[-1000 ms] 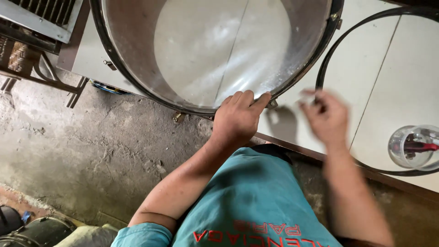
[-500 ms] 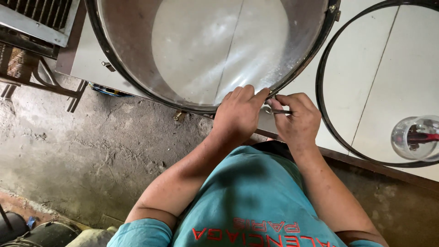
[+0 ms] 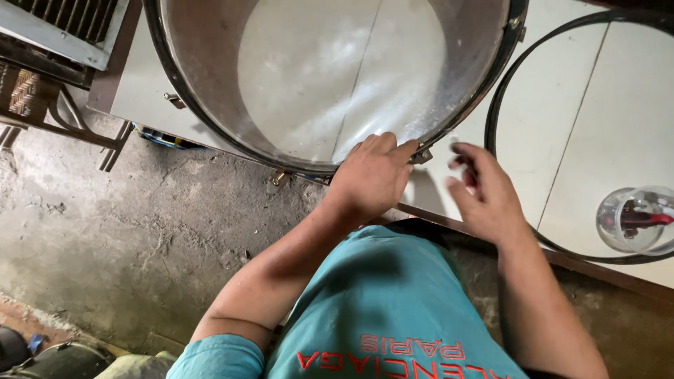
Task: Adjusting the tension bolts on a drum rim using a small wrench
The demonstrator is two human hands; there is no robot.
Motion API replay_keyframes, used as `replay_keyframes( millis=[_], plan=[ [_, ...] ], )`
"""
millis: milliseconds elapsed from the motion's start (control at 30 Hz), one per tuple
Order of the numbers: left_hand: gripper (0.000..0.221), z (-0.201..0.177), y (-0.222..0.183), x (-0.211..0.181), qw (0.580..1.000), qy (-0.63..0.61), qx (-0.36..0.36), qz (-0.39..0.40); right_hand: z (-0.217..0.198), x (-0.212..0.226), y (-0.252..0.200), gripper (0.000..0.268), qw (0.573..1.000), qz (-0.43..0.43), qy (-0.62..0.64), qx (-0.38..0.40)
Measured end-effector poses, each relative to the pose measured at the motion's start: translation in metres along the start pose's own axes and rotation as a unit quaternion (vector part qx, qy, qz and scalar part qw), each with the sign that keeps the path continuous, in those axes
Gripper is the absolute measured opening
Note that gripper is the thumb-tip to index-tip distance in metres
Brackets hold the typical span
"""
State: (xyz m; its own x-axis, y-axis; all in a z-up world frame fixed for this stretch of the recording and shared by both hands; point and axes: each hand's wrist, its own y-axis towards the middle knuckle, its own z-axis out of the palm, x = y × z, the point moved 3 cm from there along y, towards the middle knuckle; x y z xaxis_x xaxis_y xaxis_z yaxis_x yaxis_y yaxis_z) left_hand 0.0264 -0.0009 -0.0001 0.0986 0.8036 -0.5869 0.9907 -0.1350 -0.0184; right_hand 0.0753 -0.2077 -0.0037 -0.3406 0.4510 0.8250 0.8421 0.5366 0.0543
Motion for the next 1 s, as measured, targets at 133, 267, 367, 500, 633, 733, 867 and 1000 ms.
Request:
replay_keyframes(
  millis=[133,267,367,500,633,733,867,1000],
  plan=[
    [0.031,0.006,0.002,0.000,1.000,0.011,-0.019,0.013,0.007,-0.015,-0.025,0.039,0.992,-0.035,-0.096,-0.079],
    [0.027,0.011,0.007,0.003,1.000,0.007,-0.013,0.008,0.023,-0.021,-0.034,0.044,0.981,-0.072,-0.128,-0.130],
    [0.030,0.015,0.007,0.005,1.000,0.012,-0.015,0.013,0.034,-0.024,-0.035,0.047,0.972,-0.087,-0.151,-0.158],
    [0.033,0.014,0.005,0.000,0.997,0.041,-0.060,0.041,0.042,-0.019,-0.038,0.048,0.958,-0.108,-0.193,-0.183],
    [0.037,0.024,0.004,-0.001,0.990,0.075,-0.107,0.056,0.048,-0.011,-0.039,0.052,0.947,-0.131,-0.231,-0.183],
    [0.034,0.026,0.003,-0.003,0.970,0.122,-0.195,0.080,0.050,-0.007,-0.037,0.049,0.947,-0.131,-0.231,-0.183],
    [0.029,0.026,0.006,-0.003,0.954,0.150,-0.240,0.097,0.047,-0.029,-0.027,0.048,0.942,-0.168,-0.227,-0.183],
    [0.030,0.032,0.008,-0.002,0.939,0.178,-0.276,0.104,0.030,-0.053,-0.012,0.043,0.941,-0.216,-0.225,-0.129]
  ],
)
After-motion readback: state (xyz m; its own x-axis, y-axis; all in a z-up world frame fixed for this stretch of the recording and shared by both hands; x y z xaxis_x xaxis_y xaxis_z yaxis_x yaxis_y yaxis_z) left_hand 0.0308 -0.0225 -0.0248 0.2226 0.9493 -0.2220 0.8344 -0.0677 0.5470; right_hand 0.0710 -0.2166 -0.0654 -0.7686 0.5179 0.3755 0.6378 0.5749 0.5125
